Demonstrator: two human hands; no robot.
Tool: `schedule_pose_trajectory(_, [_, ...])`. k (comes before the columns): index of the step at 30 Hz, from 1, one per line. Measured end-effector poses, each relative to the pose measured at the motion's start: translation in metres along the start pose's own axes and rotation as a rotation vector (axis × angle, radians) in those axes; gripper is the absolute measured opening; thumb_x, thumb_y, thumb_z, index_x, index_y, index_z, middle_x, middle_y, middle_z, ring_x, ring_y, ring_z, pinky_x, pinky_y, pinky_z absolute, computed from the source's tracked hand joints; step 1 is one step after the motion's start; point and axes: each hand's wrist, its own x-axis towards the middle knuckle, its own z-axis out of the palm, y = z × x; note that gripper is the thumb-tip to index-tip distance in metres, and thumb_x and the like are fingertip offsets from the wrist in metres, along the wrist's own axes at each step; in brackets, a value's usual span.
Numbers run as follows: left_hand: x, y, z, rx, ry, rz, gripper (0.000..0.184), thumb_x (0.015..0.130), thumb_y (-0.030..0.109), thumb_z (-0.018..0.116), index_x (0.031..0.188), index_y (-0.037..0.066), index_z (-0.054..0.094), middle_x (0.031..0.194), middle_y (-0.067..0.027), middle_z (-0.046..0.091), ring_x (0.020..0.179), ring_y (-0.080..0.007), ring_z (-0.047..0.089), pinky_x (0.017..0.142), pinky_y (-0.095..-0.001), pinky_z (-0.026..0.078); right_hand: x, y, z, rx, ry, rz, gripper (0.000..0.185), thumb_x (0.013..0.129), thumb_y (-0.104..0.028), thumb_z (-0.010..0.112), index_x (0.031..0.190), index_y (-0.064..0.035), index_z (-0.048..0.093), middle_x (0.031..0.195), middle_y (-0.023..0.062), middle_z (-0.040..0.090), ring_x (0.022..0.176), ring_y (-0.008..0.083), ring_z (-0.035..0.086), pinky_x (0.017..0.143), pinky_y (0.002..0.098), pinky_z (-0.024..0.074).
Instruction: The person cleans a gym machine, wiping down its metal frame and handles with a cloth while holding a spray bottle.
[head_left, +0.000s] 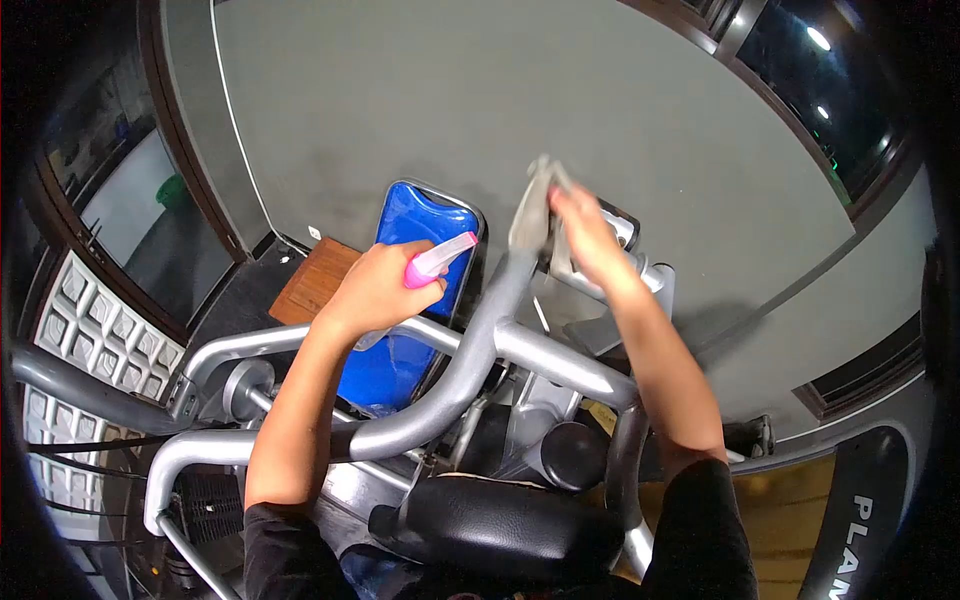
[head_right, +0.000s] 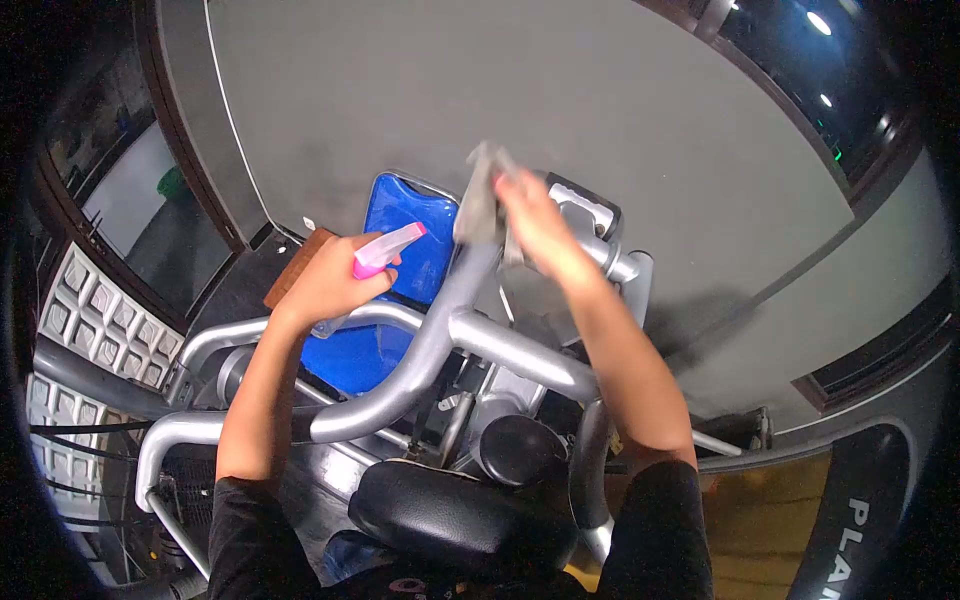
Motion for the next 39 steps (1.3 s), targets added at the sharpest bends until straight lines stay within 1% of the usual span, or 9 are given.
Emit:
schedule_pose_trajectory(6, [0.002, -0.001, 0.003, 0.062, -0.041, -0.03, 0.027, 0.082, 0.017, 0.069, 0.101, -0.002, 0.068, 0.085, -0.0123, 0.072, 0.077, -0.0191, 0.068, 0.074, -0.0337, 0.052, 0.028, 0.092, 0.015, -1.116, -0.008, -0.415, 0.04, 0.093, -0.032, 0.059, 0.125, -0.0094, 0.065, 0.122, 0.0171, 0.067, 0.134, 0.0299, 0.05, 0.118, 0.0517, 0.0254])
schedule_pose_trajectory(11, [0.001, 0.003, 0.006, 0.035, -0.057, -0.04, 0.027, 0.079, 0.025, 0.067, 0.095, 0.003, 0.068, 0.083, -0.0192, 0.07, 0.08, -0.0355, 0.069, 0.075, -0.0427, 0.053, -0.046, 0.055, 0.017, -0.636, -0.382, -0.347, 0.039, 0.095, -0.013, 0.055, 0.133, -0.0083, 0.059, 0.136, 0.019, 0.057, 0.14, 0.0309, 0.043, 0.123, 0.0546, 0.0099])
schedule_pose_trajectory(17, [0.0, 0.0, 0.009, 0.029, -0.027, -0.017, 0.027, 0.079, 0.025, 0.067, 0.094, 0.003, 0.068, 0.081, -0.0197, 0.069, 0.079, -0.0368, 0.068, 0.073, -0.044, 0.052, -0.122, 0.008, 0.006, -0.296, -0.686, 0.115, 0.043, 0.091, -0.009, 0.056, 0.132, 0.0028, 0.054, 0.128, 0.0204, 0.061, 0.129, 0.026, 0.052, 0.112, 0.0404, 0.0367])
schedule_pose_trajectory(19, [0.001, -0.001, 0.009, 0.091, -0.076, -0.053, 0.027, 0.082, 0.017, 0.07, 0.101, -0.002, 0.069, 0.088, -0.0136, 0.073, 0.08, -0.0208, 0.07, 0.075, -0.0344, 0.053, -0.12, -0.001, -0.006, -0.205, -0.604, 0.166, 0.042, 0.09, -0.006, 0.053, 0.131, 0.0017, 0.054, 0.126, 0.0152, 0.062, 0.119, 0.0217, 0.057, 0.106, 0.0378, 0.0422])
schedule_pose_trajectory(21, [0.001, 0.0, 0.012, 0.057, -0.013, 0.001, 0.028, 0.078, 0.026, 0.067, 0.093, 0.003, 0.067, 0.08, -0.0207, 0.068, 0.078, -0.0398, 0.066, 0.072, -0.046, 0.051, -0.109, -0.052, -0.011, -0.099, -0.396, 0.36, 0.038, 0.093, -0.006, 0.05, 0.131, -0.0008, 0.054, 0.122, 0.0041, 0.062, 0.113, 0.0144, 0.057, 0.101, 0.0323, 0.046])
schedule_pose_trajectory(29, [0.002, -0.003, 0.009, 0.141, 0.05, -0.011, 0.031, 0.078, 0.029, 0.067, 0.097, 0.005, 0.068, 0.08, -0.0203, 0.068, 0.078, -0.0413, 0.066, 0.072, -0.0486, 0.052, 0.031, 0.0, -0.009, -0.654, 0.325, -0.259, 0.032, 0.095, -0.019, 0.056, 0.12, 0.0004, 0.062, 0.105, 0.0212, 0.07, 0.102, 0.0339, 0.067, 0.09, 0.0381, 0.0515])
schedule_pose_trajectory(32, [0.003, -0.002, 0.007, 0.196, 0.068, -0.063, 0.032, 0.077, 0.028, 0.067, 0.099, 0.005, 0.068, 0.08, -0.0203, 0.068, 0.079, -0.0414, 0.067, 0.072, -0.05, 0.052, 0.056, 0.088, 0.015, -1.321, -0.013, -0.404, 0.038, 0.089, -0.027, 0.056, 0.117, -0.0051, 0.067, 0.118, 0.0198, 0.067, 0.11, 0.0355, 0.065, 0.102, 0.0526, 0.0445])
schedule_pose_trajectory(35, [0.003, -0.002, 0.007, 0.175, 0.107, -0.059, 0.031, 0.077, 0.028, 0.067, 0.098, 0.006, 0.068, 0.079, -0.0201, 0.068, 0.078, -0.0414, 0.067, 0.072, -0.0506, 0.053, 0.036, 0.034, 0.028, -0.969, -0.591, 0.058, 0.034, 0.088, -0.029, 0.057, 0.115, -0.0106, 0.069, 0.114, 0.0179, 0.069, 0.107, 0.0327, 0.066, 0.102, 0.0427, 0.0466])
schedule_pose_trajectory(39, [0.001, 0.003, 0.009, 0.125, 0.105, -0.055, 0.032, 0.076, 0.029, 0.068, 0.099, 0.006, 0.068, 0.079, -0.0199, 0.068, 0.079, -0.0415, 0.067, 0.073, -0.0503, 0.053, -0.005, 0.02, 0.04, -0.913, -0.882, -0.215, 0.036, 0.084, -0.019, 0.059, 0.119, -0.0135, 0.069, 0.108, 0.0157, 0.071, 0.105, 0.0336, 0.066, 0.099, 0.0441, 0.0461])
